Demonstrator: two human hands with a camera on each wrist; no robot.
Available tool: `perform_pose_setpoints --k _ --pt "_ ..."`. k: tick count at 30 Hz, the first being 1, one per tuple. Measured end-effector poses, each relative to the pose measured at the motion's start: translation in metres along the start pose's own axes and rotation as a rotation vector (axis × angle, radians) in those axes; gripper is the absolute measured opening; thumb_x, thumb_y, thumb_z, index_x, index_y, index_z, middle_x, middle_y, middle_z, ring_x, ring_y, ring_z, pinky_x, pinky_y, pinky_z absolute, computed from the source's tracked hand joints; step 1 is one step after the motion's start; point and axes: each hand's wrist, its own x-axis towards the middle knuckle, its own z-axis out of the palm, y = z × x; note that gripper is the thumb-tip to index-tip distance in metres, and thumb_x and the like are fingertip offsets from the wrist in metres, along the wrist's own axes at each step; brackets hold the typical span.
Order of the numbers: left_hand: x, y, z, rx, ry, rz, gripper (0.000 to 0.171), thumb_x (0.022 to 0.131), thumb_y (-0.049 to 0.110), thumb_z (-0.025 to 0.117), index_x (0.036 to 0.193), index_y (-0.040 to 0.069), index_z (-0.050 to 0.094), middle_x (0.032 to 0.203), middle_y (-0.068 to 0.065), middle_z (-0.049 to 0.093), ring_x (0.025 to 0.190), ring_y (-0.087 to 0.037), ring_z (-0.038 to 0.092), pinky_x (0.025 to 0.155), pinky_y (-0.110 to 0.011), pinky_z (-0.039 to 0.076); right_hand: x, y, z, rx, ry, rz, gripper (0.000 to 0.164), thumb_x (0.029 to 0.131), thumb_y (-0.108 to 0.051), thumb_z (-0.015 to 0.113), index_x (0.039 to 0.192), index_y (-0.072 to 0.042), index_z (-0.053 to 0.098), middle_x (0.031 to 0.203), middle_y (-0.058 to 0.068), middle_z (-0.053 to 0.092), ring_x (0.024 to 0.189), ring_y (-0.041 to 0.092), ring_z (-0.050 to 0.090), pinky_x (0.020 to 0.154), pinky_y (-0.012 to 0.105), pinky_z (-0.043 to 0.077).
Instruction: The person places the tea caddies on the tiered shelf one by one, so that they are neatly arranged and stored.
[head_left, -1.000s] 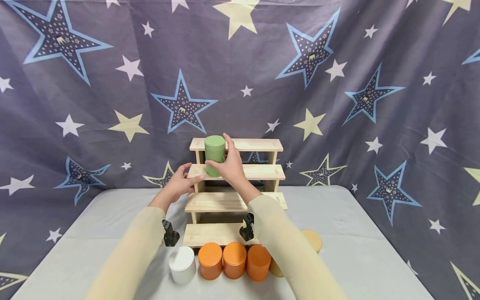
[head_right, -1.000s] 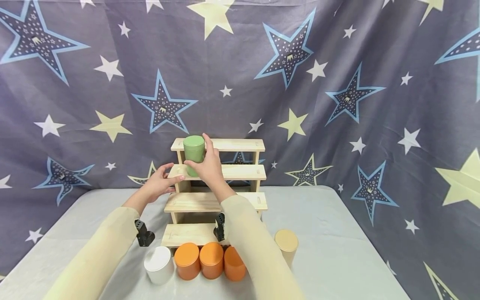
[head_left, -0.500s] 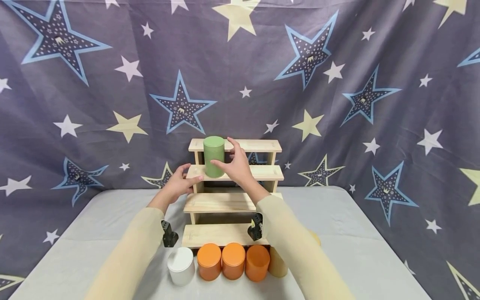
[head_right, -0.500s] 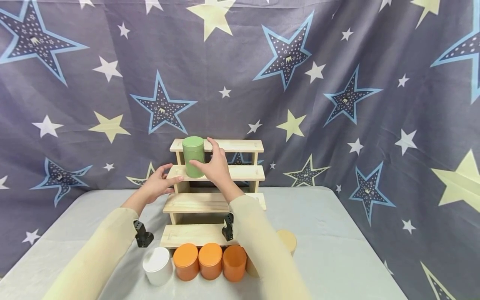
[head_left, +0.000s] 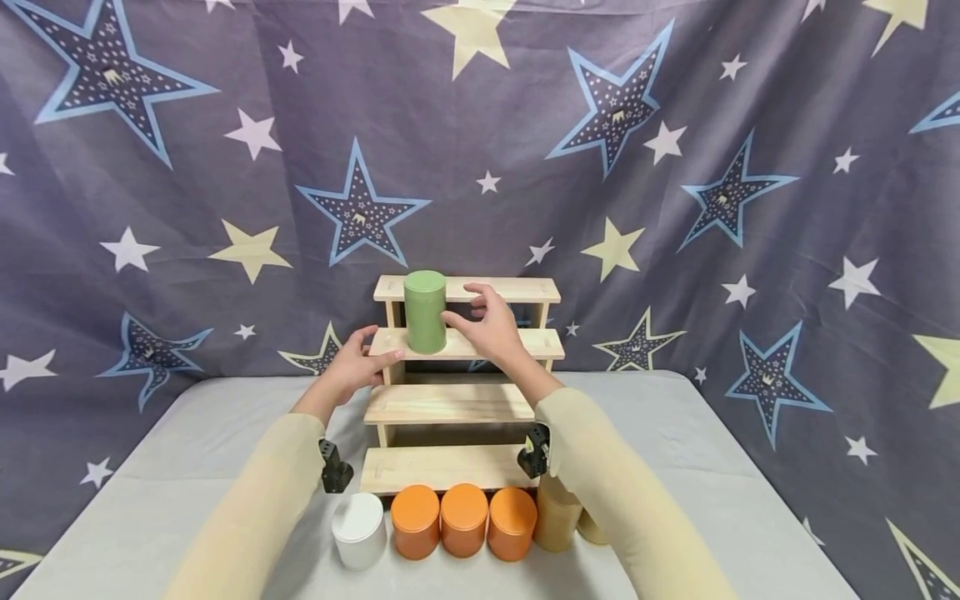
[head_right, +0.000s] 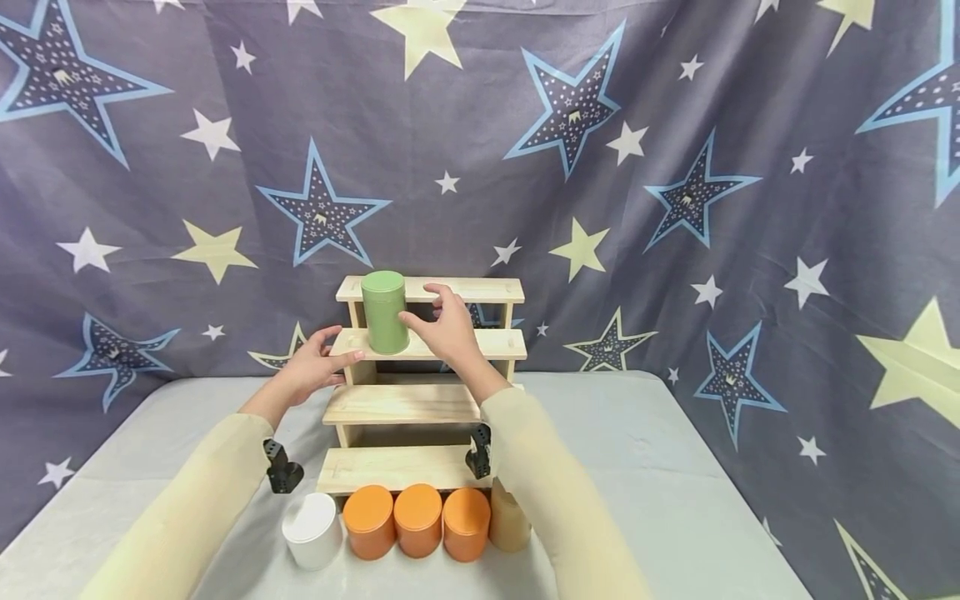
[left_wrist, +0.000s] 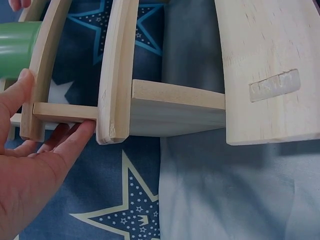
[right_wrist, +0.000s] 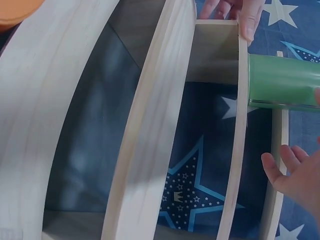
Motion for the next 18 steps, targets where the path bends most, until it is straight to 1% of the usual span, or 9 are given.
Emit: perform_pose_setpoints --k 6,10,13,18 --pt "-0.001 0.001 0.001 0.008 0.001 0.0 0.084 0.092 0.021 0.06 0.151 0.008 0.0 0.144 -0.031 0.028 0.127 -0.044 0.042 0.1 -0.052 0.044 -0.004 0.002 -0.01 -0.01 -0.011 -0.005 0.057 0.081 -0.033 0.073 0.13 -0.014 0.05 0.12 0.017 0.056 0.109 0.029 0.058 0.094 0.039 0.049" --pt "0.0 0.001 0.001 0.008 -0.003 -0.01 0.086 0.092 0.022 0.06 0.151 0.009 0.0 0.144 -0.03 0.028 0.128 -0.043 0.042 0.101 -0.051 0.044 -0.007 0.002 -0.018 -0.017 -0.025 -0.01 0.056 0.082 -0.032 0.072 0.13 -0.013 0.051 0.118 0.02 0.056 0.107 0.029 0.059 0.093 0.04 0.049" --pt "0.001 0.001 0.001 0.009 -0.003 -0.018 0.086 0.092 0.023 0.061 0.151 0.009 -0.001 0.146 -0.03 0.027 0.129 -0.043 0.041 0.102 -0.051 0.043 -0.01 0.003 -0.024 -0.012 -0.031 -0.009 0.056 0.082 -0.031 0.072 0.129 -0.012 0.051 0.114 0.017 0.057 0.106 0.03 0.059 0.092 0.04 0.05" --pt "0.001 0.0 0.0 0.009 -0.007 -0.019 0.087 0.092 0.023 0.06 0.151 0.01 -0.002 0.148 -0.029 0.023 0.13 -0.043 0.039 0.103 -0.052 0.042 -0.016 0.005 -0.034 -0.028 -0.04 0.003 0.053 0.082 -0.032 0.072 0.128 -0.013 0.052 0.11 0.012 0.057 0.106 0.028 0.059 0.093 0.039 0.05"
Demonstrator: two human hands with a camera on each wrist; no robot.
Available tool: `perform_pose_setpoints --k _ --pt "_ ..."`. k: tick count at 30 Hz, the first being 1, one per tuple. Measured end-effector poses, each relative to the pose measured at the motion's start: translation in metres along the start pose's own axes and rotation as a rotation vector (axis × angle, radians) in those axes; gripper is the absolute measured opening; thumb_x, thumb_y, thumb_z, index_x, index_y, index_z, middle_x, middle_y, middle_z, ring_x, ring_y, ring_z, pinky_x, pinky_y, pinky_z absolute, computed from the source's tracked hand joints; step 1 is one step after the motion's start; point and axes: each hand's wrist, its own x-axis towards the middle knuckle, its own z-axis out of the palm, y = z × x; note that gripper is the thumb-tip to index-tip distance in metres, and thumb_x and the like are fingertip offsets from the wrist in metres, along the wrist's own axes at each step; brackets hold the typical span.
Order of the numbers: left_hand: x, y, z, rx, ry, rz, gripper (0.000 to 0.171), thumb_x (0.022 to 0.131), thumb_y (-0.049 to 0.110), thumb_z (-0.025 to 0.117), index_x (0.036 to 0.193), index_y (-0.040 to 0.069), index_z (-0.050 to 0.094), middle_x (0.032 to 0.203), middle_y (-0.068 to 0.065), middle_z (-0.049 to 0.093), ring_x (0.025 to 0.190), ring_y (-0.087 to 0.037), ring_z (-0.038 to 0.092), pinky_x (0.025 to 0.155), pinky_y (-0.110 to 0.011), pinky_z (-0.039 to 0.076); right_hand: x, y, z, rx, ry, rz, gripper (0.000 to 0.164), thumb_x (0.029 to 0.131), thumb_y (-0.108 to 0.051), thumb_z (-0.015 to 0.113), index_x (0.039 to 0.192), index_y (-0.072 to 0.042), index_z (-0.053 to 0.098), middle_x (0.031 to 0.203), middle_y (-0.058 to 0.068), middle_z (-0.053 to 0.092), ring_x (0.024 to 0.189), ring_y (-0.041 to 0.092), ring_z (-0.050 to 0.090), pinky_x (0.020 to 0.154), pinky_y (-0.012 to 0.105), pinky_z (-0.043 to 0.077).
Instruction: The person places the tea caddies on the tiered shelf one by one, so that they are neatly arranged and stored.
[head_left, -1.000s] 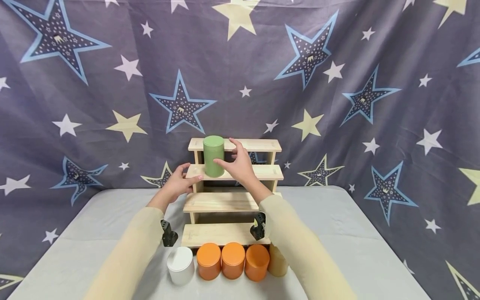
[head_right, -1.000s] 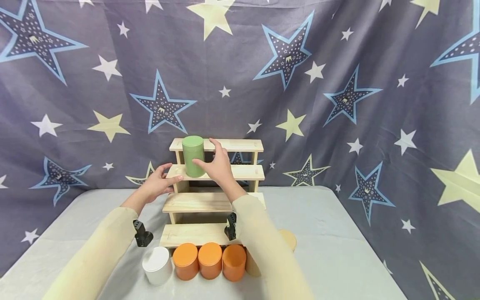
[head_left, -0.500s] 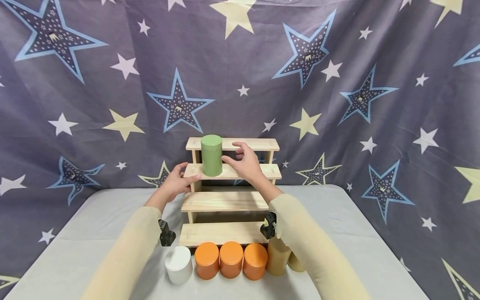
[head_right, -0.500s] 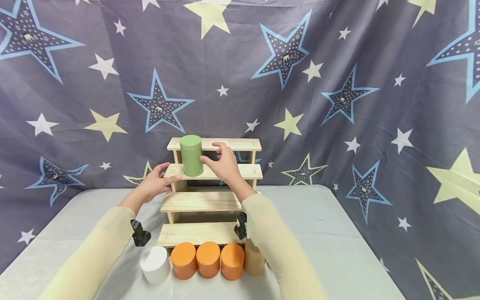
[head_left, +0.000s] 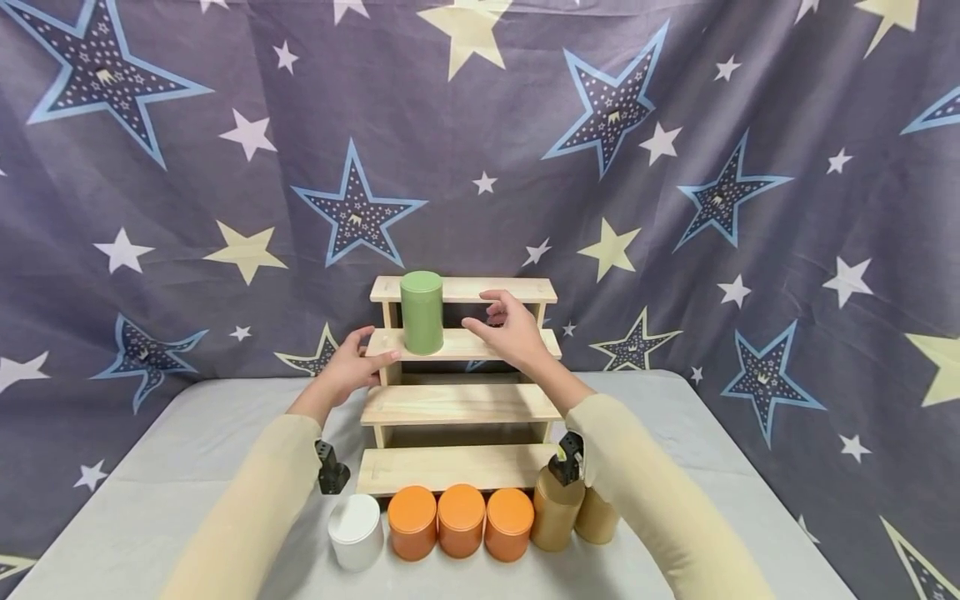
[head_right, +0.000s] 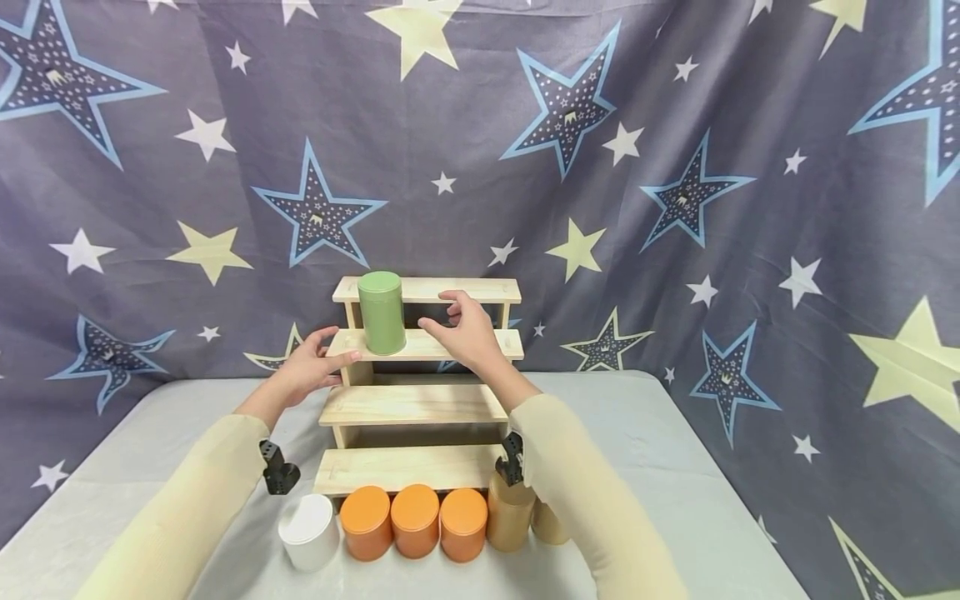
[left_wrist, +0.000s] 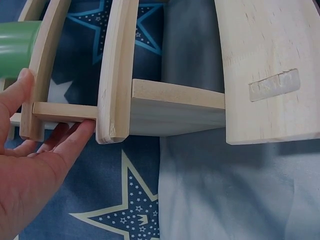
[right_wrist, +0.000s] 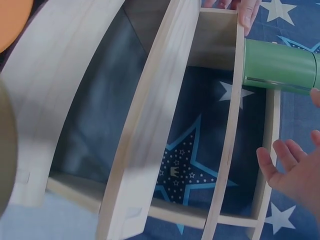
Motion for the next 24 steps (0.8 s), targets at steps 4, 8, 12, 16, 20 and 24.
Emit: perform_pose_setpoints --k 4,8,12,16,20,24 --pt "-0.002 0.001 0.0 -0.008 0.0 0.0 0.086 0.092 0.023 0.06 0.151 0.01 -0.002 0.147 -0.03 0.024 0.13 -0.043 0.039 0.102 -0.052 0.042 -0.005 0.002 -0.005 -0.004 -0.022 0.015 0.053 0.082 -0.034 0.071 0.127 -0.015 0.052 0.114 0.014 0.057 0.107 0.026 0.058 0.092 0.04 0.05" --pt "-0.003 0.001 -0.001 -0.014 -0.002 -0.004 0.086 0.093 0.023 0.06 0.151 0.009 -0.002 0.145 -0.03 0.026 0.129 -0.042 0.04 0.102 -0.051 0.043 -0.011 0.005 -0.01 0.001 -0.052 0.017 0.053 0.082 -0.035 0.071 0.128 -0.015 0.052 0.115 0.017 0.056 0.106 0.026 0.058 0.09 0.04 0.05" --pt "-0.002 -0.001 -0.001 -0.017 -0.005 0.0 0.086 0.093 0.023 0.06 0.151 0.009 -0.003 0.145 -0.029 0.027 0.128 -0.042 0.041 0.101 -0.05 0.044 -0.019 0.008 -0.015 -0.036 -0.08 -0.009 0.053 0.083 -0.036 0.069 0.128 -0.014 0.052 0.115 0.017 0.057 0.106 0.028 0.057 0.091 0.041 0.05" --pt "-0.002 -0.003 -0.002 -0.007 -0.01 0.037 0.093 0.089 0.032 0.064 0.15 0.006 -0.001 0.142 -0.032 0.029 0.123 -0.041 0.046 0.094 -0.046 0.05 -0.027 0.012 -0.021 -0.076 -0.098 -0.012 0.054 0.084 -0.039 0.068 0.129 -0.017 0.051 0.116 0.014 0.057 0.107 0.028 0.058 0.091 0.042 0.05" --pt "-0.005 -0.001 -0.001 -0.001 -0.014 0.048 0.097 0.086 0.036 0.066 0.15 0.005 0.0 0.141 -0.033 0.03 0.123 -0.041 0.047 0.092 -0.045 0.051 -0.035 0.014 -0.028 -0.109 -0.102 -0.003 0.055 0.084 -0.041 0.068 0.13 -0.018 0.05 0.114 0.01 0.058 0.107 0.027 0.059 0.09 0.042 0.05" --pt "-0.006 0.003 0.001 0.001 -0.009 0.018 0.088 0.092 0.026 0.061 0.151 0.007 -0.002 0.144 -0.03 0.029 0.127 -0.042 0.043 0.098 -0.048 0.047 -0.042 0.018 -0.034 -0.119 -0.118 0.005 0.054 0.083 -0.04 0.069 0.129 -0.019 0.051 0.115 0.009 0.059 0.108 0.027 0.059 0.089 0.042 0.051"
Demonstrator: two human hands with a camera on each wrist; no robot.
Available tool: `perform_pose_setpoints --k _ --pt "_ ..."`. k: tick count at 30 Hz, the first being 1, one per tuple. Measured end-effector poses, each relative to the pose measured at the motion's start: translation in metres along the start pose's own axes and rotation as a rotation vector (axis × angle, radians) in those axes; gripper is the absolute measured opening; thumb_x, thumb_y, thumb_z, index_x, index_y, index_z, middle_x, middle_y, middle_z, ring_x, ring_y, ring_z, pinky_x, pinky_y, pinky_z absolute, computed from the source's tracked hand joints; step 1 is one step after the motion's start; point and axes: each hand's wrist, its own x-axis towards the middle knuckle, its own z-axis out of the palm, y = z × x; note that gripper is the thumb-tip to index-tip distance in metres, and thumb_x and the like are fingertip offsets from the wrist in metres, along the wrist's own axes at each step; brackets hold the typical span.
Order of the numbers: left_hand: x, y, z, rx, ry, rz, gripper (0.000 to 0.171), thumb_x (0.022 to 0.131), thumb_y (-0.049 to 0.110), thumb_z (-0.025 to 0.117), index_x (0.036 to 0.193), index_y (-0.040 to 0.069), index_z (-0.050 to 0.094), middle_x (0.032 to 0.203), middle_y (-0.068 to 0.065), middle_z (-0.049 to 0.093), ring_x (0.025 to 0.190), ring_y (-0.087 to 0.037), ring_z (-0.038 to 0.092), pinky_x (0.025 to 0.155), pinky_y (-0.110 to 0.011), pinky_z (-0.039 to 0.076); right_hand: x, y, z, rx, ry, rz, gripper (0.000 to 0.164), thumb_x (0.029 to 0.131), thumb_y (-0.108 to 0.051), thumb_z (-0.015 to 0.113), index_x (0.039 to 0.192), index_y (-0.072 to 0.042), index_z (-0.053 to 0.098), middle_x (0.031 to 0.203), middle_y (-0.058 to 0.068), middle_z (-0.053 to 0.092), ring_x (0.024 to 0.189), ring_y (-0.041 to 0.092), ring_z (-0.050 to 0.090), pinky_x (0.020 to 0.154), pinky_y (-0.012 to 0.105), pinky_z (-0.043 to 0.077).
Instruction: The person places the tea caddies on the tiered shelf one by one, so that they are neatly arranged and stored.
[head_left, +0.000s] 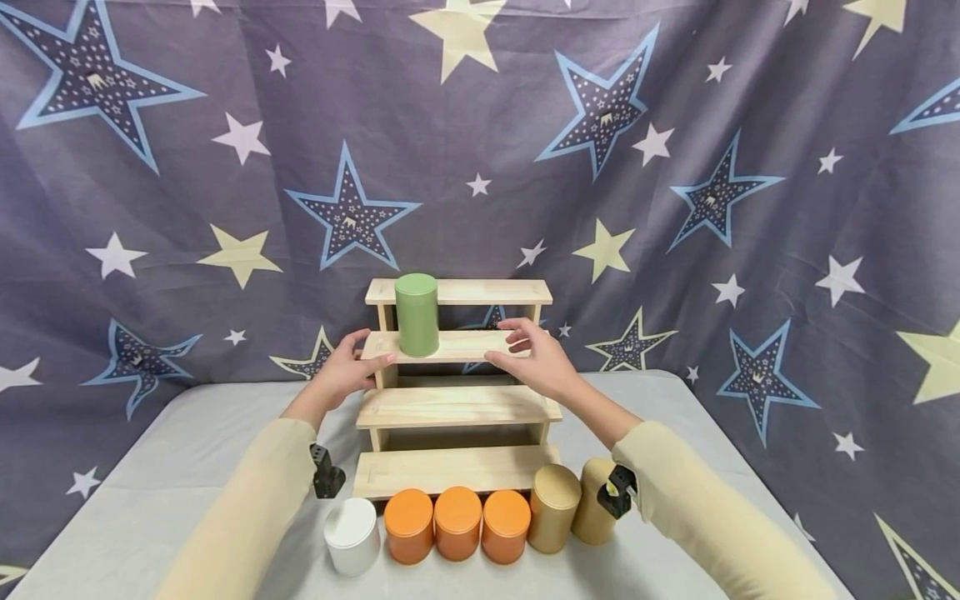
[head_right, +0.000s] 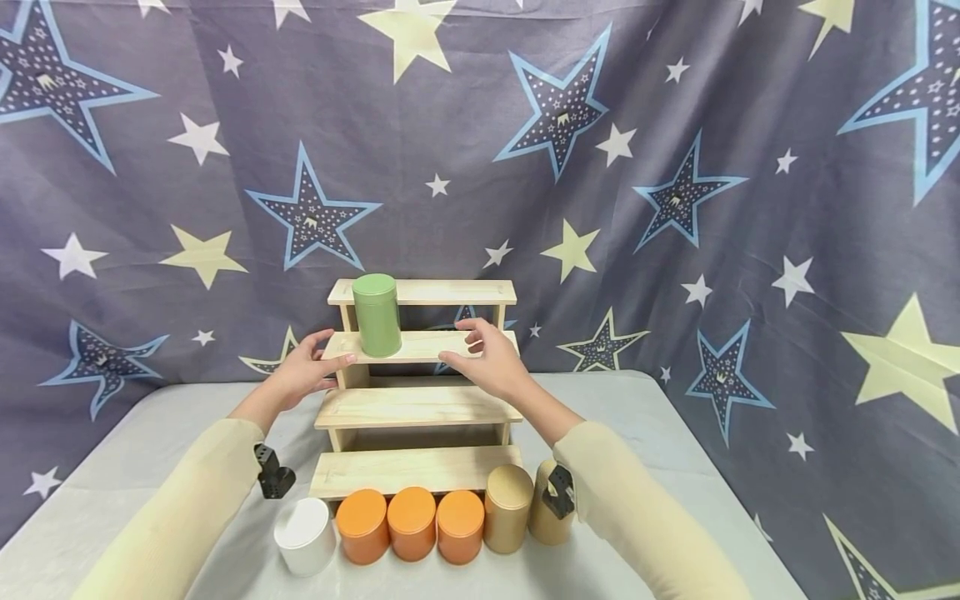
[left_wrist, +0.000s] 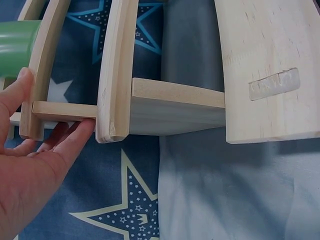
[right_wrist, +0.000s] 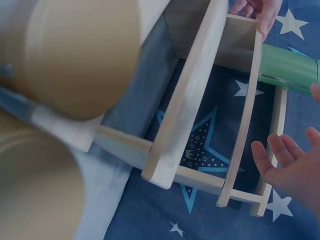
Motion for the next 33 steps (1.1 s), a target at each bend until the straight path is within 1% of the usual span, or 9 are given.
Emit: perform_pose_setpoints --k 2,8,12,15,23,28,33 --pt "0.001 0.0 0.0 -0.001 0.002 -0.007 0.086 0.093 0.023 0.059 0.151 0.008 -0.003 0.144 -0.029 0.029 0.127 -0.042 0.042 0.099 -0.049 0.046 -0.003 0.003 -0.001 -0.005 -0.012 0.002 0.054 0.083 -0.04 0.069 0.129 -0.02 0.051 0.115 0.009 0.058 0.108 0.027 0.059 0.089 0.041 0.051" --pt "0.004 -0.004 0.0 -0.015 -0.006 -0.006 0.085 0.093 0.021 0.058 0.151 0.008 -0.003 0.144 -0.03 0.029 0.128 -0.043 0.041 0.1 -0.05 0.045 -0.017 0.012 -0.005 -0.013 -0.048 0.008 0.055 0.083 -0.039 0.07 0.13 -0.019 0.051 0.116 0.009 0.058 0.11 0.026 0.059 0.093 0.043 0.049" --pt "0.003 -0.004 0.0 -0.023 -0.006 -0.003 0.085 0.093 0.021 0.058 0.151 0.008 -0.002 0.143 -0.03 0.03 0.128 -0.043 0.041 0.1 -0.05 0.045 -0.027 0.019 -0.01 -0.021 -0.057 -0.011 0.055 0.083 -0.037 0.07 0.13 -0.016 0.052 0.114 0.009 0.06 0.109 0.028 0.058 0.093 0.045 0.049" --pt "0.002 -0.002 0.0 -0.023 -0.006 0.0 0.085 0.093 0.021 0.058 0.151 0.008 -0.003 0.143 -0.03 0.029 0.128 -0.043 0.04 0.099 -0.05 0.045 -0.034 0.023 -0.015 -0.014 -0.058 -0.019 0.053 0.083 -0.036 0.071 0.128 -0.016 0.053 0.114 0.009 0.061 0.107 0.028 0.059 0.092 0.046 0.049" --pt "0.003 -0.001 -0.002 0.003 -0.001 -0.003 0.087 0.093 0.024 0.06 0.151 0.008 -0.004 0.145 -0.031 0.026 0.128 -0.043 0.04 0.1 -0.051 0.044 -0.051 0.034 -0.024 0.015 -0.107 -0.032 0.051 0.083 -0.034 0.07 0.127 -0.014 0.053 0.113 0.011 0.058 0.105 0.028 0.058 0.087 0.041 0.051" --pt "0.002 -0.001 -0.001 0.005 -0.003 -0.004 0.088 0.092 0.024 0.06 0.15 0.008 -0.004 0.145 -0.031 0.025 0.129 -0.043 0.04 0.101 -0.052 0.043 -0.061 0.039 -0.027 0.005 -0.116 -0.029 0.051 0.083 -0.032 0.071 0.125 -0.012 0.053 0.113 0.014 0.059 0.104 0.029 0.059 0.086 0.041 0.051" --pt "0.002 -0.001 0.0 0.003 -0.005 -0.004 0.087 0.092 0.024 0.06 0.15 0.008 -0.003 0.145 -0.03 0.026 0.129 -0.042 0.04 0.102 -0.051 0.043 -0.069 0.045 -0.031 -0.008 -0.127 -0.03 0.05 0.083 -0.031 0.071 0.124 -0.009 0.054 0.113 0.018 0.06 0.102 0.028 0.059 0.085 0.037 0.051"
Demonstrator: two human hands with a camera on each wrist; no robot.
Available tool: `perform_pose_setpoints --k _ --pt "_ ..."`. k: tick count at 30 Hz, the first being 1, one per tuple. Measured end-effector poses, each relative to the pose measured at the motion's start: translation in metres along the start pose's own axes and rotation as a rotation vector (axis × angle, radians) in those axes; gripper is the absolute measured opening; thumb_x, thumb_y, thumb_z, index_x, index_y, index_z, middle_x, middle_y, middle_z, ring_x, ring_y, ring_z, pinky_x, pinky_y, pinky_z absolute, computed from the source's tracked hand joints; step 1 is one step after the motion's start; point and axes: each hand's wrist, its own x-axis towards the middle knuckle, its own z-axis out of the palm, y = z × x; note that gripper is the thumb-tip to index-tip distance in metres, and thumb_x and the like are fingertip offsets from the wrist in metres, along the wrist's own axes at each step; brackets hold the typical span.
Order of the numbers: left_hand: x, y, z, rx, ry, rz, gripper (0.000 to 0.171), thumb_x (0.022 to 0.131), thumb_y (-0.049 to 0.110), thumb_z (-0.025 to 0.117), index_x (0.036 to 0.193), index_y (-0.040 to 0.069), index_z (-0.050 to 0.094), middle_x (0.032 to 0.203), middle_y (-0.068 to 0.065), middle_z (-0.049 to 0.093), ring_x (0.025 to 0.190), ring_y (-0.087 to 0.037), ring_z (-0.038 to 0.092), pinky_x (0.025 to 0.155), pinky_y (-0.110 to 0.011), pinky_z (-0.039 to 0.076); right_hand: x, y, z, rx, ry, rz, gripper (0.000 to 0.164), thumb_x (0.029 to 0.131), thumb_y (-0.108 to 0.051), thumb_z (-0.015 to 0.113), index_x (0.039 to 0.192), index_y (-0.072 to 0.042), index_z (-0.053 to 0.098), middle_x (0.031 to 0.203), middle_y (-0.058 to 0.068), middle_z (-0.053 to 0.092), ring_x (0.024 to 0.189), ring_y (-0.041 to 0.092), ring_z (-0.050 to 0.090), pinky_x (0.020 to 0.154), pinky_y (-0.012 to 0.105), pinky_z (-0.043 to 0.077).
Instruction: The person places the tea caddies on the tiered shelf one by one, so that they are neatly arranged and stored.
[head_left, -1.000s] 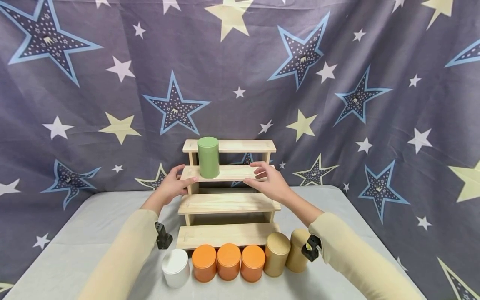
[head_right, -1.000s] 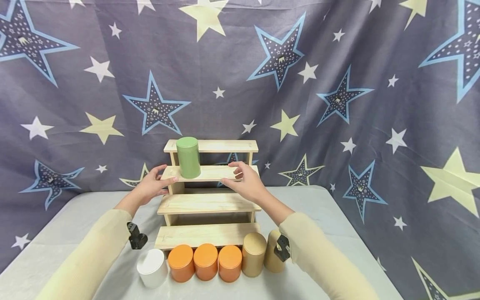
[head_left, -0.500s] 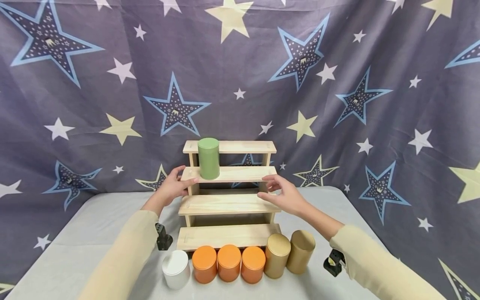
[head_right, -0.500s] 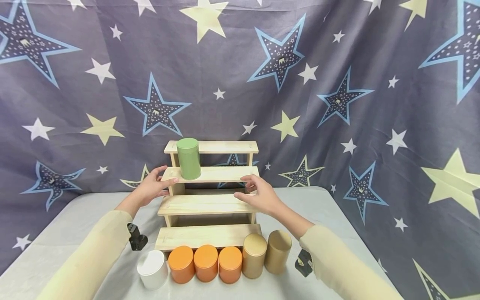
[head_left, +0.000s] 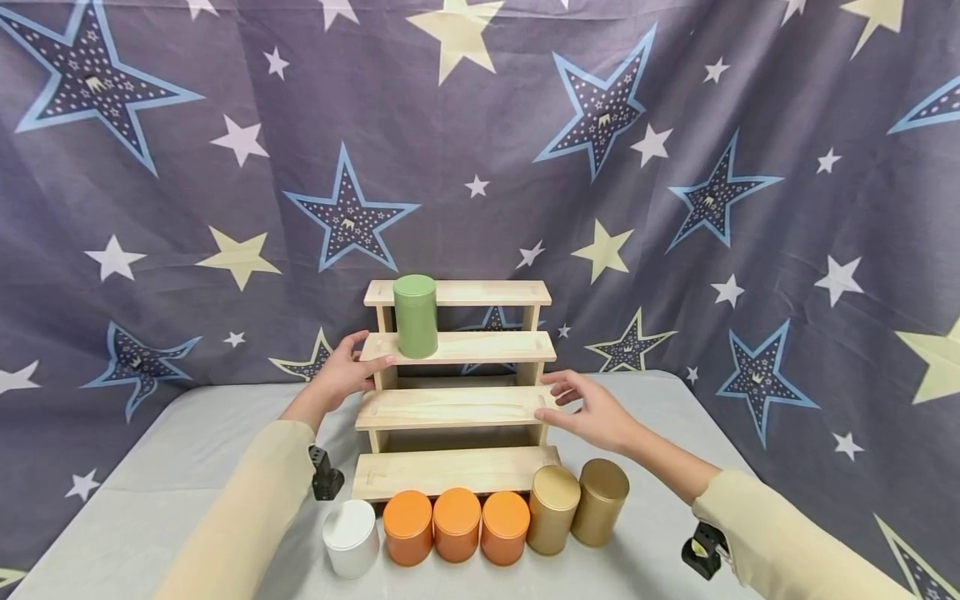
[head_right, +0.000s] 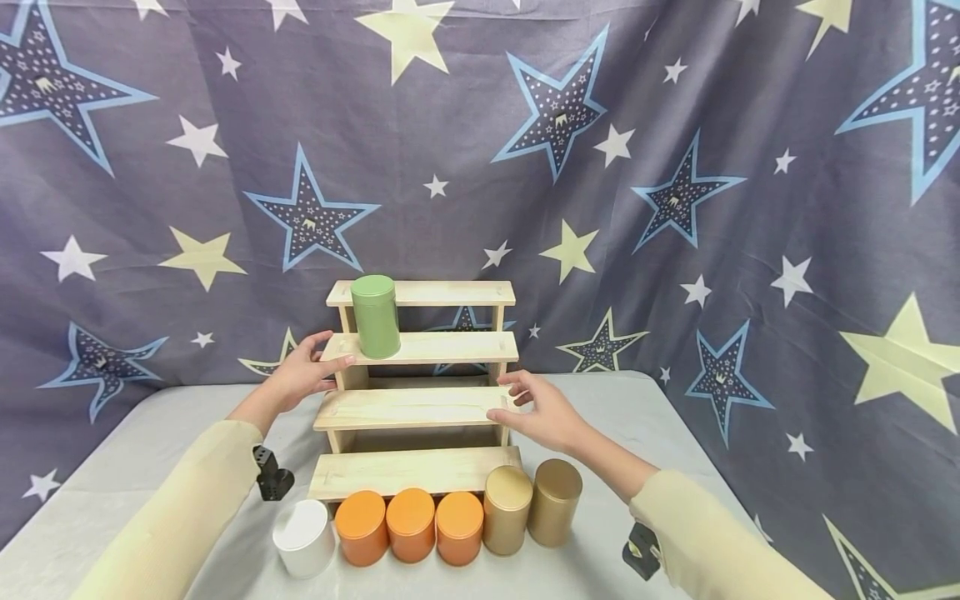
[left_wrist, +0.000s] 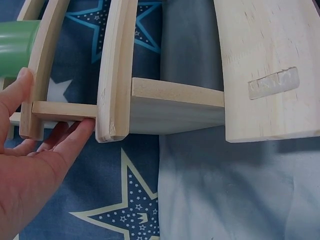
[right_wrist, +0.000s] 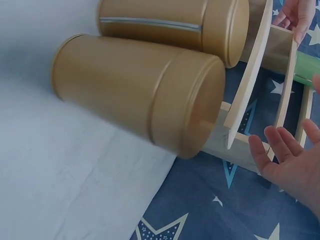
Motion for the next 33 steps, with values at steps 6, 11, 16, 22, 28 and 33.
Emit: perform_pose_setpoints --k 6,11,16,22,28,33 --pt "0.001 -0.001 0.0 -0.002 -0.003 -0.003 0.087 0.093 0.023 0.059 0.15 0.007 -0.004 0.145 -0.03 0.027 0.129 -0.042 0.04 0.101 -0.051 0.044 -0.011 0.006 -0.006 -0.043 -0.014 -0.014 0.05 0.083 -0.033 0.07 0.123 -0.006 0.055 0.115 0.015 0.06 0.102 0.029 0.059 0.086 0.037 0.05" --pt "0.001 -0.001 0.0 -0.001 -0.007 -0.001 0.087 0.093 0.023 0.059 0.15 0.007 -0.004 0.146 -0.03 0.025 0.129 -0.042 0.04 0.102 -0.052 0.043 -0.02 0.014 -0.011 -0.077 -0.012 0.004 0.048 0.083 -0.033 0.071 0.121 -0.007 0.056 0.112 0.01 0.062 0.099 0.022 0.06 0.085 0.035 0.05" --pt "0.0 -0.001 0.0 0.004 -0.003 0.008 0.086 0.093 0.022 0.059 0.15 0.006 -0.004 0.146 -0.031 0.025 0.129 -0.043 0.04 0.101 -0.052 0.043 -0.028 0.018 -0.016 -0.087 -0.016 0.012 0.046 0.083 -0.033 0.071 0.119 -0.008 0.057 0.111 0.01 0.062 0.099 0.022 0.06 0.082 0.034 0.051" --pt "0.0 0.0 0.001 0.013 -0.007 0.004 0.086 0.094 0.023 0.058 0.15 0.006 -0.005 0.145 -0.031 0.026 0.129 -0.043 0.04 0.101 -0.051 0.044 -0.038 0.023 -0.02 -0.078 -0.037 0.035 0.046 0.082 -0.033 0.071 0.118 -0.008 0.057 0.111 0.01 0.062 0.101 0.024 0.058 0.078 0.032 0.052" --pt "-0.002 0.002 0.001 0.005 -0.009 0.008 0.086 0.094 0.023 0.058 0.15 0.006 -0.005 0.144 -0.031 0.027 0.129 -0.043 0.039 0.102 -0.052 0.043 -0.046 0.028 -0.023 -0.085 -0.033 0.034 0.046 0.082 -0.032 0.072 0.118 -0.007 0.058 0.11 0.009 0.063 0.101 0.023 0.058 0.078 0.029 0.051" --pt "-0.002 0.002 0.001 -0.001 -0.014 0.004 0.087 0.093 0.023 0.058 0.15 0.007 -0.006 0.145 -0.031 0.026 0.13 -0.043 0.038 0.103 -0.052 0.042 -0.053 0.032 -0.029 -0.08 -0.037 0.03 0.045 0.082 -0.03 0.072 0.117 -0.006 0.058 0.109 0.01 0.063 0.099 0.022 0.058 0.075 0.026 0.052"
